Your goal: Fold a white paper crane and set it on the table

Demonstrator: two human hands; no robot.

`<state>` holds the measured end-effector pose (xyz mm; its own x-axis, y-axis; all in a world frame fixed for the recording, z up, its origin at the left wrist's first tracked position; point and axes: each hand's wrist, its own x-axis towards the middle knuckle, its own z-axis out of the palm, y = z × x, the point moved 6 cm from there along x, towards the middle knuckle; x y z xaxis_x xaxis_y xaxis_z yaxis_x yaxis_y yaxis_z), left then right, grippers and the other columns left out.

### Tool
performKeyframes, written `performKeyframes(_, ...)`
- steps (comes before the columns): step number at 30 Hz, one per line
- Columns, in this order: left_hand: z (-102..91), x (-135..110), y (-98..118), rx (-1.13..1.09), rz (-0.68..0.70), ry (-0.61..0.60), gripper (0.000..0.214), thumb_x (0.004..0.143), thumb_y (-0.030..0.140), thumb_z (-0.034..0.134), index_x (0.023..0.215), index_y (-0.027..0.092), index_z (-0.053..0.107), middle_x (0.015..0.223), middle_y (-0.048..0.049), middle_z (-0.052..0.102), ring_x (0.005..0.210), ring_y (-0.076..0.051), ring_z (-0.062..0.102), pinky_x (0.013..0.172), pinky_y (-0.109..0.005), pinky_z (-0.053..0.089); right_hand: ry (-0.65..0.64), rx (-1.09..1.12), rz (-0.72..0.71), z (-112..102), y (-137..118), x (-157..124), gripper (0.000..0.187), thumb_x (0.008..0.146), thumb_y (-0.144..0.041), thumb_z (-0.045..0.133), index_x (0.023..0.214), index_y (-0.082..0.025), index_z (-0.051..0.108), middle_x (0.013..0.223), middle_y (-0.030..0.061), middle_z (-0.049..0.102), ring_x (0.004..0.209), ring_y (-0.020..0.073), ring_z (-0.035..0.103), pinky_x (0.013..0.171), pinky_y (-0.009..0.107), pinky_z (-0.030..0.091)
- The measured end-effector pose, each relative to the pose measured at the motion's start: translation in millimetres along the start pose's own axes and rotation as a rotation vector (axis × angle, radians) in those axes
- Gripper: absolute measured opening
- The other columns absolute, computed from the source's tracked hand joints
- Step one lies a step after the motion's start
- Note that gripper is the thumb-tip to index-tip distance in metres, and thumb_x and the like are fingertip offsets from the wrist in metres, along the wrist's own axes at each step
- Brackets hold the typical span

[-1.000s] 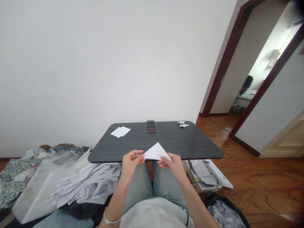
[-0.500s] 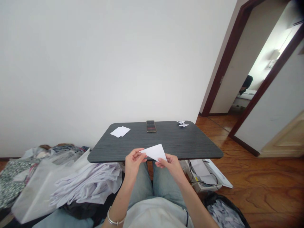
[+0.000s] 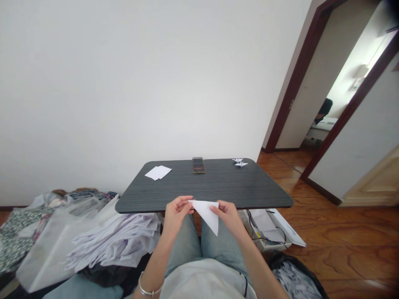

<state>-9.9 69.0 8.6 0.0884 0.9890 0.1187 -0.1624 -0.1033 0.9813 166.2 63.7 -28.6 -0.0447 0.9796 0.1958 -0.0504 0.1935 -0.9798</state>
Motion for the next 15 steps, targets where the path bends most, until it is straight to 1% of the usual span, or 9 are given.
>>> performKeyframes(3, -3.5, -1.1, 1.6, -0.039, 0.034, 0.089, 0.028, 0.063, 0.026, 0.071, 0.087, 0.013, 0.063, 0.075, -0.0025, 0.065, 0.067, -0.013, 0.063, 0.06, -0.023, 0.053, -0.018, -0.061, -0.017, 2.1, -2.8, -0.2, 0.034, 0.068, -0.044, 0.067, 0.055, -0.016, 0.051, 0.048, -0.0049, 0.046, 0.045, 0.0086, 0.041, 0.044, 0.02, 0.028)
performKeyframes(5, -4.8, -1.9, 2.7, -0.037, 0.052, 0.122, 0.027, 0.063, 0.026, 0.071, 0.085, 0.014, 0.062, 0.074, -0.0006, 0.062, 0.065, -0.012, 0.063, 0.057, -0.021, 0.052, -0.027, -0.076, -0.004, 4.0, -4.7, -0.9, 0.034, 0.066, -0.044, 0.068, 0.056, -0.016, 0.051, 0.046, -0.0058, 0.045, 0.042, 0.0077, 0.038, 0.041, 0.02, 0.026)
performKeyframes(8, -4.6, -2.1, 3.8, -0.024, 0.057, 0.129, 0.027, 0.064, 0.027, 0.07, 0.085, 0.014, 0.061, 0.069, -0.0001, 0.062, 0.065, -0.012, 0.062, 0.055, -0.02, 0.051, -0.034, -0.058, 0.035, 6.4, -7.1, -3.0, 0.035, 0.064, -0.046, 0.068, 0.057, -0.017, 0.051, 0.044, -0.0061, 0.046, 0.035, 0.0064, 0.036, 0.036, 0.019, 0.026)
performKeyframes(11, -4.3, -1.9, 5.8, -0.024, 0.063, 0.136, 0.027, 0.065, 0.029, 0.068, 0.086, 0.014, 0.061, 0.065, 0.0005, 0.062, 0.064, -0.012, 0.061, 0.054, -0.019, 0.049, -0.028, -0.07, 0.066, 7.1, -7.3, -4.6, 0.035, 0.068, -0.049, 0.063, 0.06, -0.017, 0.052, 0.039, -0.0055, 0.049, 0.029, 0.0062, 0.034, 0.031, 0.018, 0.024)
performKeyframes(15, -4.1, -2.6, 10.7, -0.003, 0.104, 0.143, 0.023, 0.068, 0.029, 0.066, 0.086, 0.015, 0.062, 0.064, 0.0009, 0.061, 0.062, -0.011, 0.059, 0.053, -0.018, 0.046, -0.029, -0.042, 0.071, 7.7, -5.1, -4.7, 0.038, 0.073, -0.052, 0.058, 0.057, -0.017, 0.051, 0.036, -0.0039, 0.052, 0.027, 0.0068, 0.037, 0.029, 0.017, 0.028)
